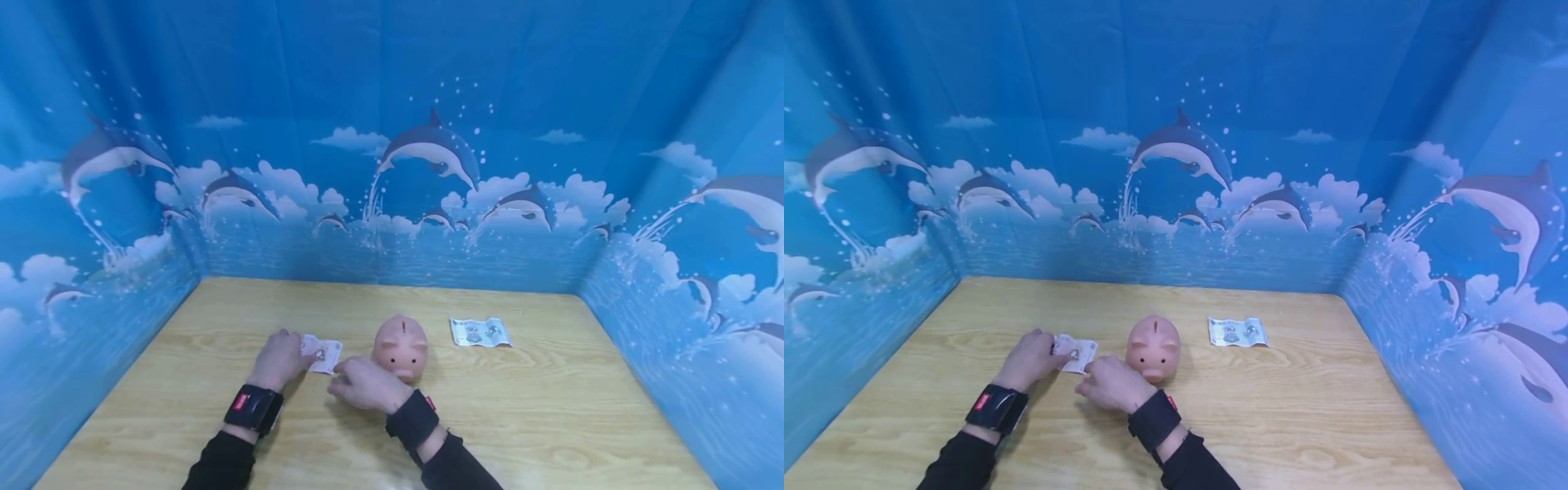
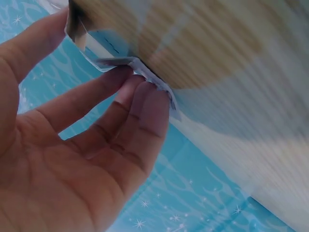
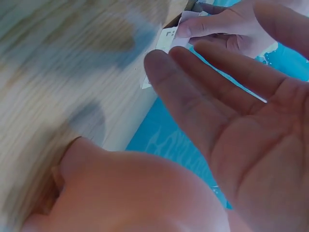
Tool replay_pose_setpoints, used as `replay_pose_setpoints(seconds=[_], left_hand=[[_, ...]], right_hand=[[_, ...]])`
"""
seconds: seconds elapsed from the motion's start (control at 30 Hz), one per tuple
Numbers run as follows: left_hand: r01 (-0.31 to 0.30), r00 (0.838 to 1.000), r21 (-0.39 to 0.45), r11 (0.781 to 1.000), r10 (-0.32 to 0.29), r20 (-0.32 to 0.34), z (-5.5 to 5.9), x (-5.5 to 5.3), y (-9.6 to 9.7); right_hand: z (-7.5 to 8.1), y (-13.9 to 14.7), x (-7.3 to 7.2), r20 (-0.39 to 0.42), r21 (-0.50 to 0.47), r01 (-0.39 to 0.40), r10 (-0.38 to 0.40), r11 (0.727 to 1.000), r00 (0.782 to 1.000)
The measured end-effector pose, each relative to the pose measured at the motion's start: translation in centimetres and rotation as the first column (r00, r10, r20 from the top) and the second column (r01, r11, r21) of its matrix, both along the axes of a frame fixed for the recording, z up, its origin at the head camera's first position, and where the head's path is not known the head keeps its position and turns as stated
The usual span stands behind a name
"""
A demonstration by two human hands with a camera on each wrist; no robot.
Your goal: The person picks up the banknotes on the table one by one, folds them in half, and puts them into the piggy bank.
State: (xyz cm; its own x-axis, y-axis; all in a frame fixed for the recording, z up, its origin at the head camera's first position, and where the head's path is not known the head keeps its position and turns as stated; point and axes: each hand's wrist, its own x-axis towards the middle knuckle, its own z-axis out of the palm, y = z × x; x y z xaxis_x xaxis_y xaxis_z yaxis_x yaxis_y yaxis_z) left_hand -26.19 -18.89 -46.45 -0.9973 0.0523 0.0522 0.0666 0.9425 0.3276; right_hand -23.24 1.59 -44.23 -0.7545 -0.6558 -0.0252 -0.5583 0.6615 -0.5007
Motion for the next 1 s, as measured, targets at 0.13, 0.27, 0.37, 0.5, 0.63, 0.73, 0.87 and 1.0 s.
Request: replay_pose_setpoints(seconds=[0.13, 0.27, 0.37, 0.5, 0.63, 0.73, 0.87, 1.0], left_hand=[[-0.016, 1.000, 0.035, 0.999, 0.015, 0.019, 0.0, 0.1, 0.2], [-0.030, 0.999, 0.069, 0.997, 0.027, 0.036, 0.1, 0.1, 0.3], [-0.047, 0.998, 0.111, 0.993, 0.043, 0.039, 0.1, 0.2, 0.3], [-0.061, 0.997, 0.165, 0.984, 0.054, 0.046, 0.1, 0.2, 0.3], [-0.052, 0.999, 0.183, 0.982, 0.049, 0.022, 0.1, 0.1, 0.3], [-0.040, 0.999, 0.176, 0.983, 0.042, -0.006, 0.1, 0.1, 0.4], [-0.035, 0.999, 0.183, 0.982, 0.040, -0.024, 0.5, 0.1, 0.4], [-0.036, 0.998, 0.196, 0.980, 0.046, -0.049, 1.0, 0.0, 0.4]], right_hand=[[-0.1, -0.1, 0.2, -0.006, 0.028, -0.016, 0.016, 0.999, 1.000], [-0.2, -0.2, 0.2, -0.021, 0.035, -0.023, 0.023, 0.999, 1.000], [-0.2, -0.3, 0.2, -0.005, 0.026, -0.013, 0.013, 1.000, 1.000], [-0.2, -0.2, 0.1, 0.041, -0.002, 0.008, -0.008, 1.000, 0.999], [0.0, -0.1, 0.1, 0.046, -0.021, 0.032, -0.031, 0.999, 0.998], [0.0, -0.1, 0.1, 0.024, -0.018, 0.037, -0.037, 0.999, 0.999], [-0.1, 0.0, -0.1, 0.016, -0.027, 0.041, -0.040, 0.999, 0.999], [-0.1, 0.2, -0.2, -0.006, -0.049, 0.063, -0.063, 0.997, 0.998]])
